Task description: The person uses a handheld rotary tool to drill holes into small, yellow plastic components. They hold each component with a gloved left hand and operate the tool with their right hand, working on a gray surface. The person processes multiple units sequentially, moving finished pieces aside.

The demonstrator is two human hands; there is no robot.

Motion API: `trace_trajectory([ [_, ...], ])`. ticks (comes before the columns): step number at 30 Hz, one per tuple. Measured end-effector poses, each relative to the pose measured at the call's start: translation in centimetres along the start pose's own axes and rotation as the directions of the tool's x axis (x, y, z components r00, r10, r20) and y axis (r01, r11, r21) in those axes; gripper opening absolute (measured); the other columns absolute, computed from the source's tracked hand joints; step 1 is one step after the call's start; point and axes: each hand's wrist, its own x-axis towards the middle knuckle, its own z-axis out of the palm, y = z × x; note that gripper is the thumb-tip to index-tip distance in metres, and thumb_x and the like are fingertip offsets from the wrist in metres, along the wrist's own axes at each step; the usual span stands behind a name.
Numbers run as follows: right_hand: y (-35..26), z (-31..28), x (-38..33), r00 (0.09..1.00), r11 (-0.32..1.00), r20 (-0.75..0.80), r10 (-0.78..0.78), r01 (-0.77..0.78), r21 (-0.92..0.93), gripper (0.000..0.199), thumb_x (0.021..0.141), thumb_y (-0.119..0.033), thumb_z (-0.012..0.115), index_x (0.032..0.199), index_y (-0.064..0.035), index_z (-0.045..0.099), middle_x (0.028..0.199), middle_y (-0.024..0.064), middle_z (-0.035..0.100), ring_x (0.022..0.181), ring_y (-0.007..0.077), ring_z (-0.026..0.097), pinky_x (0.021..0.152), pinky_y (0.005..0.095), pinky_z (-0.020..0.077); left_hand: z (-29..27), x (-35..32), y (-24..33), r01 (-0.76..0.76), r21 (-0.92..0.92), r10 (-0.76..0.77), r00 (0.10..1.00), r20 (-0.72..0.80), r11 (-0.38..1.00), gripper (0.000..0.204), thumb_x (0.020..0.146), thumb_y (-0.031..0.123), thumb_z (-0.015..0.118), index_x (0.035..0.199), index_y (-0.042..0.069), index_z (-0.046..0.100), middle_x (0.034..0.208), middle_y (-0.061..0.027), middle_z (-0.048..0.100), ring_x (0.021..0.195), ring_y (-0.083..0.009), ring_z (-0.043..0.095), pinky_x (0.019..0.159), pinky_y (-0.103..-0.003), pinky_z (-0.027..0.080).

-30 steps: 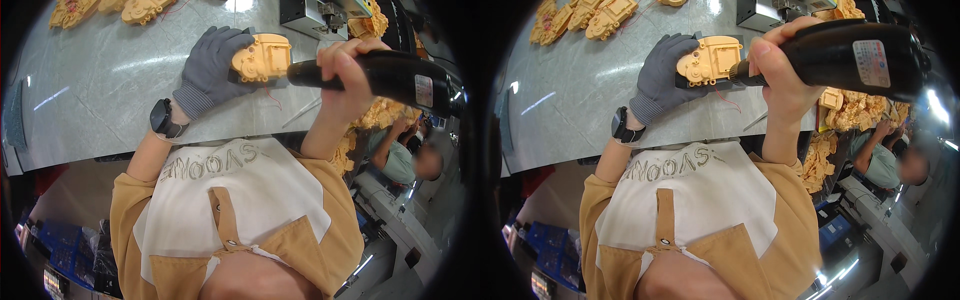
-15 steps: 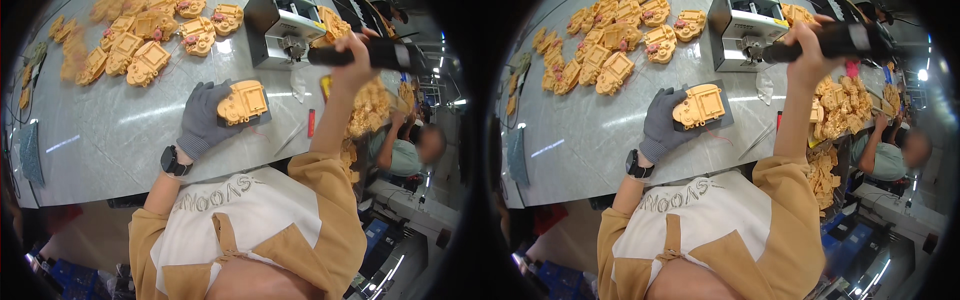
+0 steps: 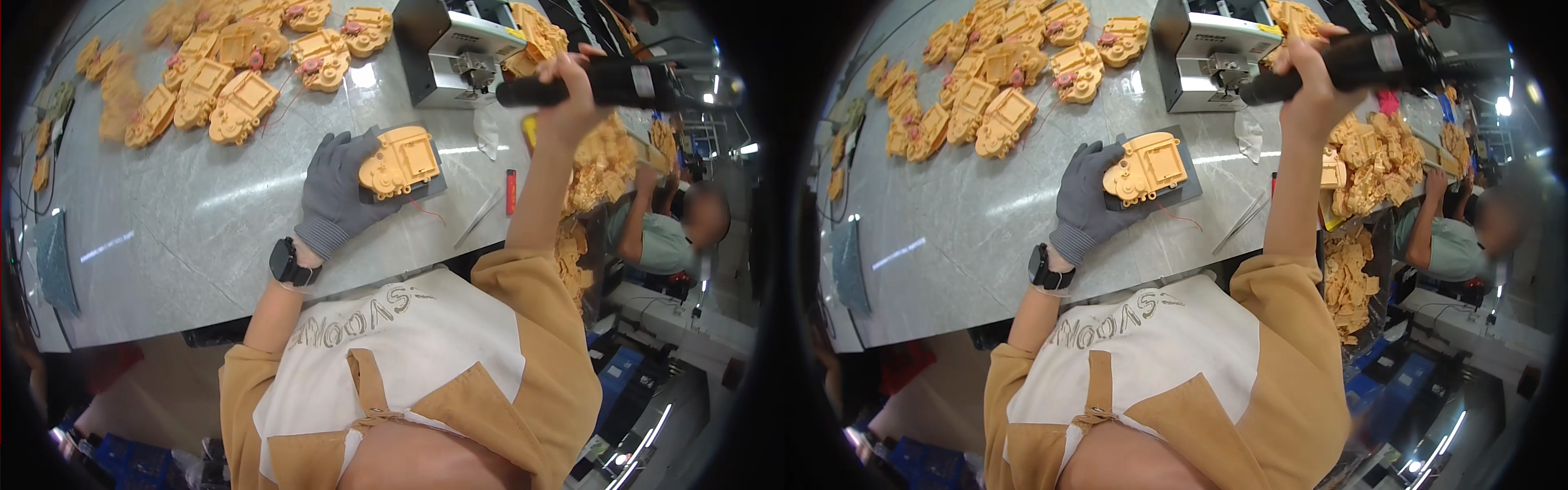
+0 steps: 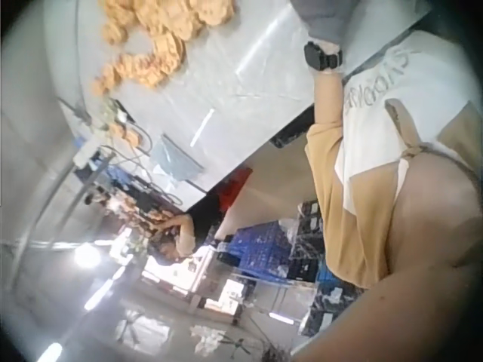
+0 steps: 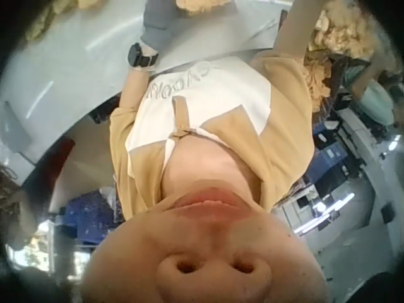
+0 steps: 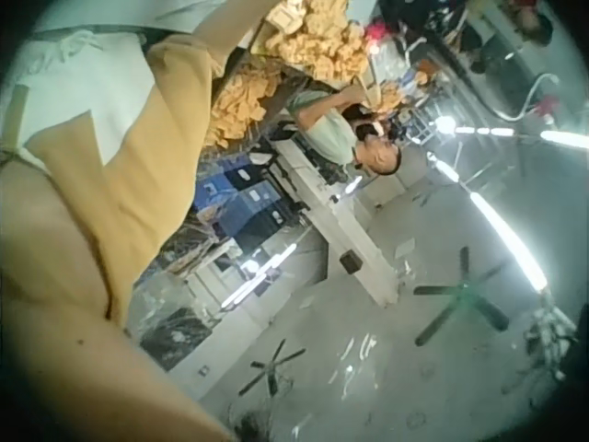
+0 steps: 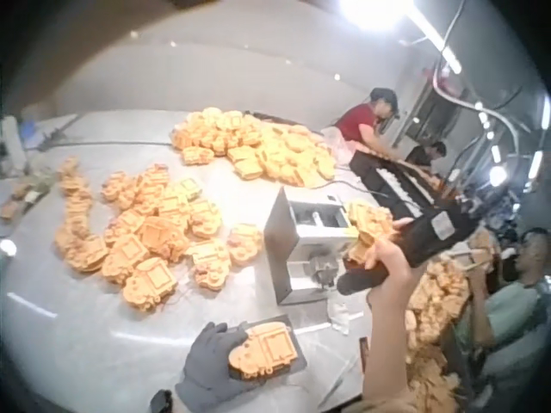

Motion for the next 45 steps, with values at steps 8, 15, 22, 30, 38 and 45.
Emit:
trace_trajectory([
  [8,4.1,0.0,0.5,0.996,0.964,0.075,0.05,-0.029,-0.263,0.025,0.065,0.011,0.06,0.087,0.0038,0.05,0.061,0.0076,0.053,0.046,0.0166,0.053,0.048,0.0275,0.044,-0.1,0.0,-0.3,0.014,-0.054,-0.012,1.0,0.028,0.998,0.079,0.052,0.032,0.085,0.116,0.008,0.045,0.108,-0.0141,0.055,0.109,-0.0388,0.049,0.092,-0.045,0.041],
  [15,1.2,-0.8,0.2,0.995,0.995,-0.036,-0.096,0.096,0.025,0.023,0.068,0.009,0.059,0.088,0.0022,0.05,0.057,0.0061,0.054,0.044,0.0128,0.052,0.048,0.0241,0.0441,-0.1,0.4,0.4,-0.022,-0.011,0.023,1.0,0.016,1.0,0.078,0.053,0.031,0.085,0.115,0.006,0.046,0.104,-0.0152,0.055,0.103,-0.0376,0.05,0.09,-0.044,0.042],
  [22,4.7,-0.5,-0.1,0.998,0.934,-0.054,0.025,-0.043,-0.355,0.014,0.07,0.004,0.06,0.08,-0.0001,0.051,0.059,0.0052,0.055,0.047,0.0124,0.053,0.047,0.0241,0.0427,0.2,0.2,0.2,0.001,0.004,-0.001,0.999,0.042,1.0,0.08,0.054,0.032,0.084,0.119,0.011,0.041,0.106,-0.0109,0.055,0.103,-0.0398,0.05,0.095,-0.049,0.038],
  [30,1.5,-2.0,-0.4,0.991,0.989,-0.108,-0.085,0.072,-0.128,0.014,0.07,0.004,0.062,0.081,0.0004,0.053,0.06,0.0044,0.057,0.048,0.0109,0.054,0.048,0.0226,0.0436,0.4,0.4,0.4,0.041,-0.067,-0.037,0.997,0.067,0.997,0.074,0.055,0.027,0.084,0.114,0.007,0.044,0.102,-0.0146,0.054,0.097,-0.035,0.051,0.083,-0.042,0.044],
  [38,2.7,-1.0,-0.4,0.97,0.947,-0.113,0.215,-0.235,-0.219,0.02,0.068,0.004,0.064,0.085,-0.0011,0.053,0.063,0.005,0.056,0.046,0.013,0.053,0.044,0.0242,0.0407,0.5,0.4,0.5,0.062,-0.075,-0.055,0.994,0.093,0.995,0.074,0.055,0.027,0.083,0.115,0.008,0.044,0.104,-0.0166,0.055,0.097,-0.0358,0.051,0.083,-0.043,0.044],
  [45,0.6,-1.6,0.4,0.987,0.998,-0.155,0.034,-0.042,-0.049,0.016,0.069,0.005,0.059,0.082,-0.0009,0.052,0.06,0.0059,0.055,0.045,0.014,0.052,0.044,0.0249,0.0413,0.6,0.3,0.3,0.058,-0.119,-0.046,0.994,0.1,0.991,0.071,0.057,0.016,0.085,0.112,0.002,0.044,0.1,-0.0104,0.051,0.093,-0.0213,0.054,0.08,-0.032,0.046],
])
